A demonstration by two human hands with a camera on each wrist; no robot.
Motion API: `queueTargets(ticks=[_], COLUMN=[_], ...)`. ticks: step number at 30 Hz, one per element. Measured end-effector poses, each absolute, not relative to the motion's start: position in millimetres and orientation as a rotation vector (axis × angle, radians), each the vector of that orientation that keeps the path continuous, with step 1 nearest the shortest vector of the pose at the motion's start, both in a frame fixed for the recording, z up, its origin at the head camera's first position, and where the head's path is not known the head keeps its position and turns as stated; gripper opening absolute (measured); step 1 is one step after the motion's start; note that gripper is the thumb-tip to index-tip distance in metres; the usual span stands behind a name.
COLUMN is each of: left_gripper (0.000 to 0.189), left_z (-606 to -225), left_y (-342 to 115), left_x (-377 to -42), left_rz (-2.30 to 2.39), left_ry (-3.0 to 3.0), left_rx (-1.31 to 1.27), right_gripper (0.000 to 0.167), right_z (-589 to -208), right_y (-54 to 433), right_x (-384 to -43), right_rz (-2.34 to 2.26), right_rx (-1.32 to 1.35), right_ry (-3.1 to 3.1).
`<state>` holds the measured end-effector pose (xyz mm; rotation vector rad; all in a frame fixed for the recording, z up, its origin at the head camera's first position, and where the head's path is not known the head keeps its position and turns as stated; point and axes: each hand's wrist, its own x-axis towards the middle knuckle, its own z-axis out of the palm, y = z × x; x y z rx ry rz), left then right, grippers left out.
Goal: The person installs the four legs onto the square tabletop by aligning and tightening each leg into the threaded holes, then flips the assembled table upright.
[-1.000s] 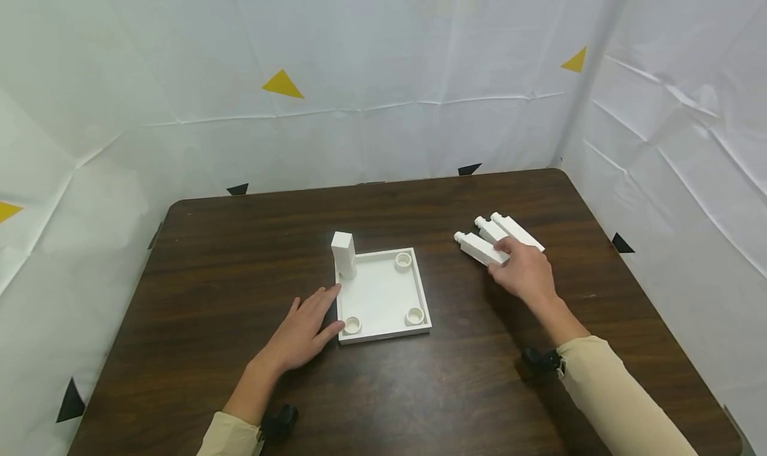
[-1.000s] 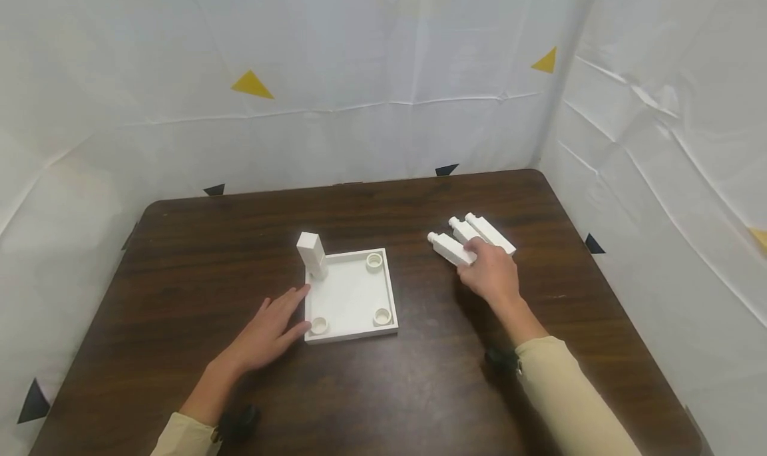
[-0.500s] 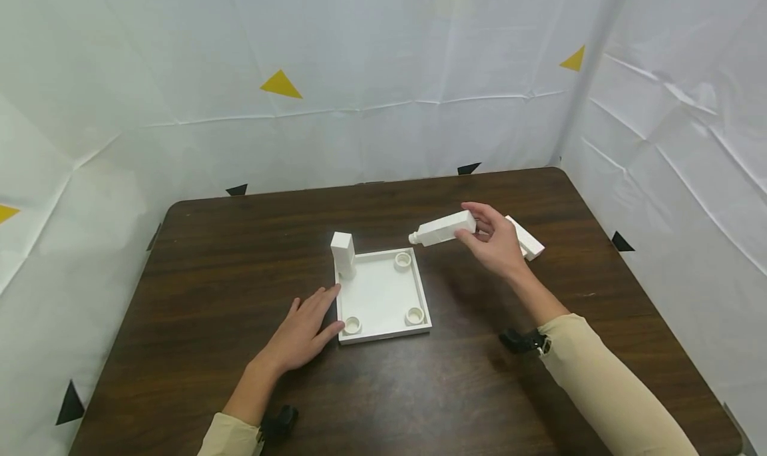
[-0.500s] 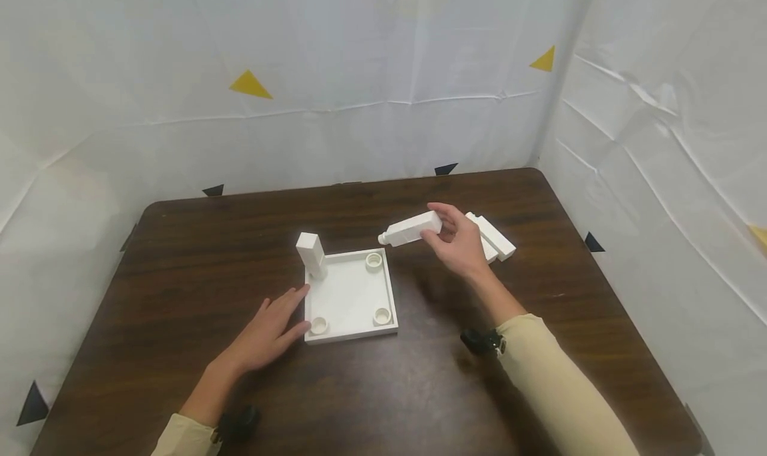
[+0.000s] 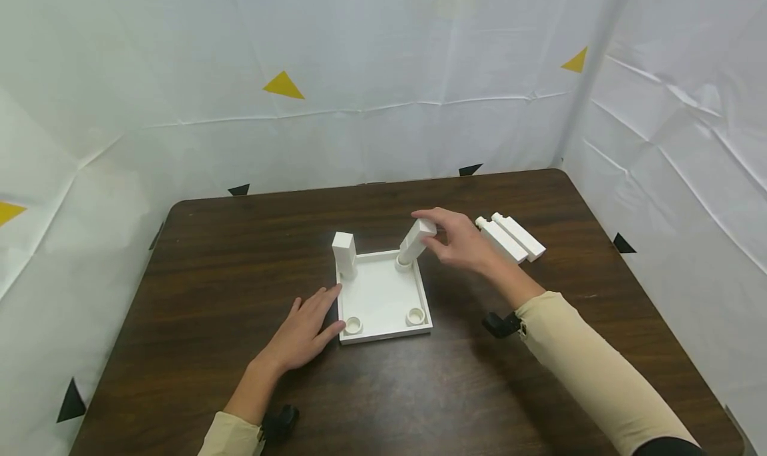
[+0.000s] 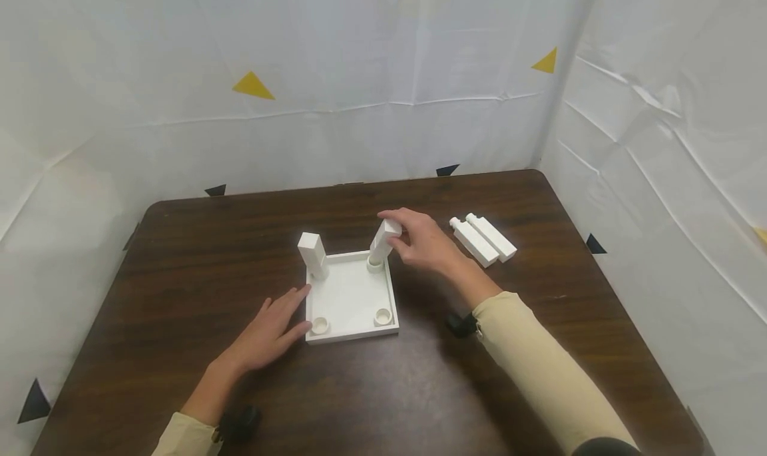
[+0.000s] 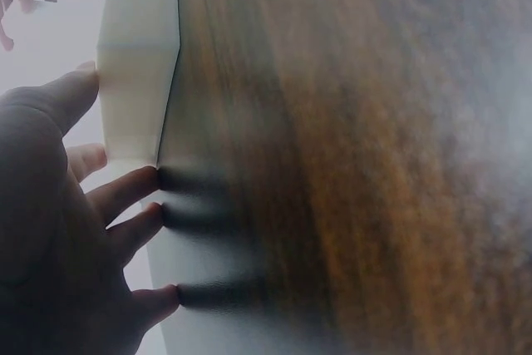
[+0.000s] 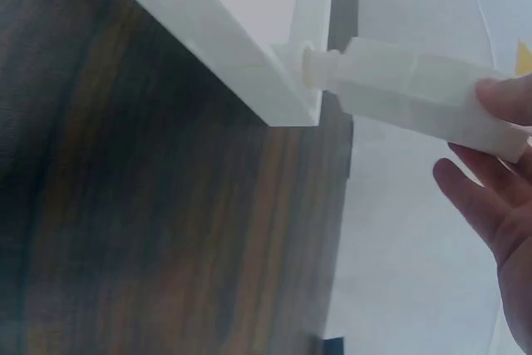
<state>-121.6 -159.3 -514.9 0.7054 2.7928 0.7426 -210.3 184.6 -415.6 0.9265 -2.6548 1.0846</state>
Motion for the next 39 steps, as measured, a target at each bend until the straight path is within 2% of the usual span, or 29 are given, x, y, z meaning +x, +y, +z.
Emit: queueTargets(ticks=[11,21,28,39], left_gripper=[0.070,0.071,0.071,0.071], left_z=[-514.0,-514.4,-513.4,-511.6], left_y=[-160.2,-160.9,-160.8,-159.8], left_x=[-120.1,-119.2,-118.5,-117.7], left_rz=[0.770,0.761,0.749,0.746], left_ry=[2.792,2.788,2.791,2.784], left_rx=[0.709,0.684,0.683,0.680], right_gripper=[0.050,0.059,0.066,0.053], right_z=[-412.8,-421.4,-441.5,-448.2], right_y=[171.3,168.5,173.4,172.5], right_x=[-221.0,-227.9,-234.3,-236.5], right_rz=[0.999,1.503,1.889,1.963], right_rx=[1.074,0.910,0.988,0.989], right_ry=[-2.762,-2.827,-2.749,-2.755])
